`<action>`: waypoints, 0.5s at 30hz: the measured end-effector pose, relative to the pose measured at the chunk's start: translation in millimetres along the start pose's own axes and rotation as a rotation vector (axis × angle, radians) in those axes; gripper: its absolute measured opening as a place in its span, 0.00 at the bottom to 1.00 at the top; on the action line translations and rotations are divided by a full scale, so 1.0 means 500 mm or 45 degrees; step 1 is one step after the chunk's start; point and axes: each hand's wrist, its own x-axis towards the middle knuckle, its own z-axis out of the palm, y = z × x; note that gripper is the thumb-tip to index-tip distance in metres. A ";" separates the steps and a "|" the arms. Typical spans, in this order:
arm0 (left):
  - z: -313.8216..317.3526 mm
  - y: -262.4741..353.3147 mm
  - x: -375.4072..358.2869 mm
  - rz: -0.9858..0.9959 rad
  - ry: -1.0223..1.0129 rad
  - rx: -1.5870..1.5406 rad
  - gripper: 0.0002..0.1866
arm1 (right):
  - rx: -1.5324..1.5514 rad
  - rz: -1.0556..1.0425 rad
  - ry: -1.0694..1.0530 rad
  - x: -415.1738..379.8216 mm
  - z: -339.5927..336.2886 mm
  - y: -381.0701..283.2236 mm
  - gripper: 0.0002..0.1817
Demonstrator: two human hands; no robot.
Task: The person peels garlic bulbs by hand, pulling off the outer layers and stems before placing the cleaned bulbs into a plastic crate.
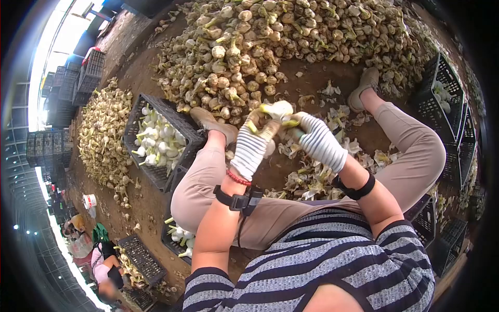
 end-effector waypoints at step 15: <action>-0.062 0.032 -0.014 0.043 -0.142 0.060 0.07 | -0.674 0.261 0.106 0.035 -0.206 0.149 0.14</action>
